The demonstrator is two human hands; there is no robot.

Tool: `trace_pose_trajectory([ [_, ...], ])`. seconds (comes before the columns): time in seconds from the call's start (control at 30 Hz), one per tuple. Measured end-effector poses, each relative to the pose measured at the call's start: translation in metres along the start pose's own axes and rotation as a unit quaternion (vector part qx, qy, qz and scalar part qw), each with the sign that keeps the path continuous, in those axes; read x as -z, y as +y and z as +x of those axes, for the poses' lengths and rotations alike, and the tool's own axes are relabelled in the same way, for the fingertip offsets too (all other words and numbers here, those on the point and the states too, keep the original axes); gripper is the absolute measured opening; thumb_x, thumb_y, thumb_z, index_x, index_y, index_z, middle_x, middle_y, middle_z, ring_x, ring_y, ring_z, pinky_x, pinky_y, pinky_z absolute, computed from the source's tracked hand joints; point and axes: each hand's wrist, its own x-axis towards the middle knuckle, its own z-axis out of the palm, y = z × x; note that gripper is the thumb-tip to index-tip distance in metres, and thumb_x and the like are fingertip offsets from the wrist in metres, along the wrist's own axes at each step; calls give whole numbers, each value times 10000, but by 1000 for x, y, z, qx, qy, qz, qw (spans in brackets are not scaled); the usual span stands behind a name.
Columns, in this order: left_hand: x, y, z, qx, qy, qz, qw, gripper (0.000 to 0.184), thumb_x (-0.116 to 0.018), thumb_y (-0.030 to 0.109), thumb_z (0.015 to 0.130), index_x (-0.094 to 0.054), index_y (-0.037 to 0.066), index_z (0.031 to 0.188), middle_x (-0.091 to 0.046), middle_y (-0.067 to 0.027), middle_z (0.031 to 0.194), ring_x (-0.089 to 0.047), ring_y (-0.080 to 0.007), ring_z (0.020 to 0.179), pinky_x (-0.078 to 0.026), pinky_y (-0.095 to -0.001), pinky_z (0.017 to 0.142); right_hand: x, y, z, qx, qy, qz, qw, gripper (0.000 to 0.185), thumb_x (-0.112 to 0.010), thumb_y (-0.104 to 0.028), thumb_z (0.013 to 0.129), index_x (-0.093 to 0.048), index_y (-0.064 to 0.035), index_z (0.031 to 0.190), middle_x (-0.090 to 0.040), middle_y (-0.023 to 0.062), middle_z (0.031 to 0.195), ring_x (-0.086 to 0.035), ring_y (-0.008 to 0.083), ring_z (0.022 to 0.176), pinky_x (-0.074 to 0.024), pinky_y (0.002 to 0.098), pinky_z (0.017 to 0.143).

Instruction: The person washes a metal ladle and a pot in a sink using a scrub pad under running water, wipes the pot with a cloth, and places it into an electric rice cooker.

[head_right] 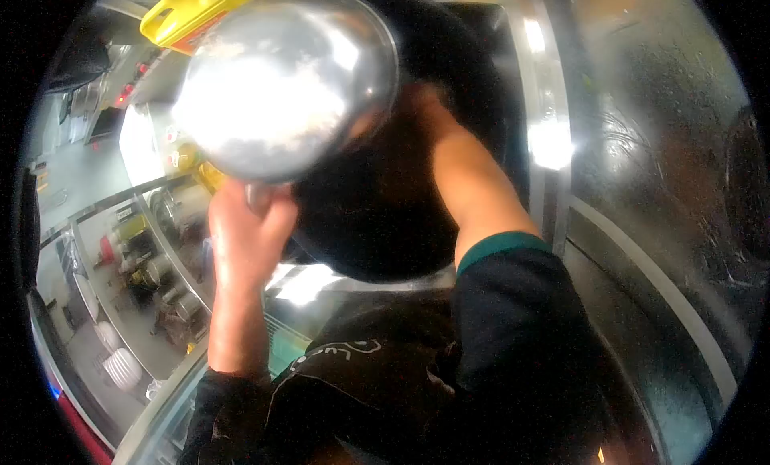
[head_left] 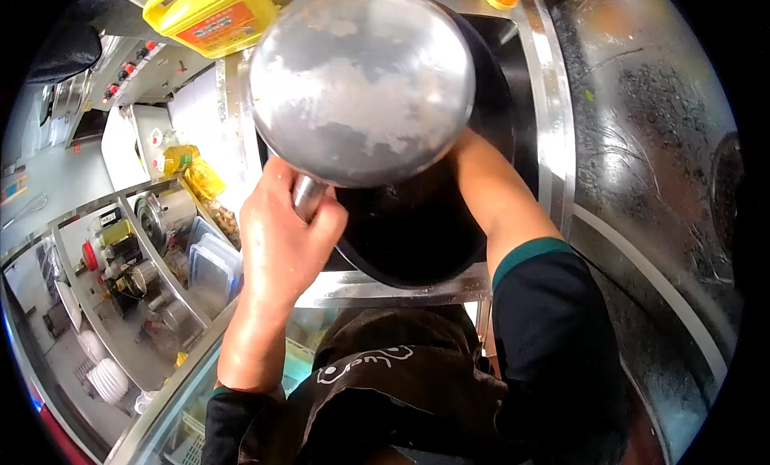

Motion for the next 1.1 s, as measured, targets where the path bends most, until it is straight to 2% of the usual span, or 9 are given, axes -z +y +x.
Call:
trace_pose_trajectory([
  [0.2, -4, -8, -6, 2, 11, -47, 999, 163, -628, 103, 747, -583, 12, 874, -639, -177, 739, -649, -350, 702, -505, -372, 674, 34, -23, -83, 51, 2, -26, 998, 445, -384, -188, 994, -419, -92, 1427, -233, 170, 1565, -471, 325, 1317, -467, 429, 1017],
  [0.27, -1, -11, -3, 7, 17, -47, 999, 161, -637, 116, 766, -576, 6, 864, -627, -187, 716, -640, -349, 683, -493, -382, 650, 64, -21, -130, -16, 71, 43, 996, 446, -377, -182, 997, -410, -93, 1432, -206, 169, 1581, -467, 325, 1322, -472, 430, 1015],
  [0.3, 1, -9, -1, -2, 20, -43, 999, 173, -649, 133, 779, -570, 2, 860, -623, -197, 716, -634, -360, 678, -487, -389, 639, 76, -21, -152, -104, 115, 136, 978, 392, -431, -160, 956, -453, -63, 1336, -406, 171, 1479, -534, 379, 1218, -496, 418, 952],
  [0.4, -2, -17, 1, 2, 29, -19, 999, 183, -658, 153, 789, -575, 6, 859, -621, -203, 715, -632, -363, 675, -483, -395, 638, 67, -19, -229, -206, 232, 173, 935, 419, -570, -197, 896, -459, -18, 1258, -481, 264, 1321, -591, 415, 1097, -527, 455, 879],
  [0.47, 0, -15, 1, 2, 27, -10, 1000, 190, -665, 163, 787, -579, 8, 855, -621, -203, 710, -630, -366, 674, -482, -400, 640, 47, -25, -254, -275, 209, 231, 910, 493, -623, -230, 868, -438, 4, 1260, -494, 260, 1252, -605, 425, 1052, -535, 474, 850],
  [0.6, 3, -17, 3, 10, 19, -16, 1000, 197, -676, 174, 777, -590, 10, 844, -628, -206, 712, -633, -373, 686, -484, -411, 651, 7, -38, -260, -336, 130, 263, 895, 792, -580, -285, 911, -132, -19, 1507, -511, 278, 1263, -603, 421, 1076, -499, 463, 921],
  [0.7, 2, -1, 0, 20, 5, -13, 1000, 200, -677, 178, 772, -596, 7, 836, -629, -211, 708, -636, -382, 688, -489, -415, 659, -6, -32, -240, -349, 166, 296, 874, 833, -569, -297, 917, -62, -39, 1526, -535, 282, 1260, -583, 426, 1116, -465, 465, 966],
  [0.87, -12, 25, 2, -58, 19, 48, 997, 204, -679, 187, 770, -594, 11, 830, -636, -214, 711, -643, -405, 708, -499, -448, 670, -82, 2, -166, -318, 152, 453, 819, 827, -553, -373, 918, -39, -244, 1552, -623, 294, 1123, -594, 444, 1076, -446, 475, 962],
  [1.1, -27, 77, 26, -123, -31, 228, 965, 284, -649, 252, 768, -617, -21, 837, -669, -237, 773, -666, -413, 760, -533, -482, 730, -96, -27, -151, -219, 92, 471, 850, 902, -595, -398, 876, -65, -102, 1544, -593, 310, 1208, -590, 427, 1126, -455, 443, 968],
])
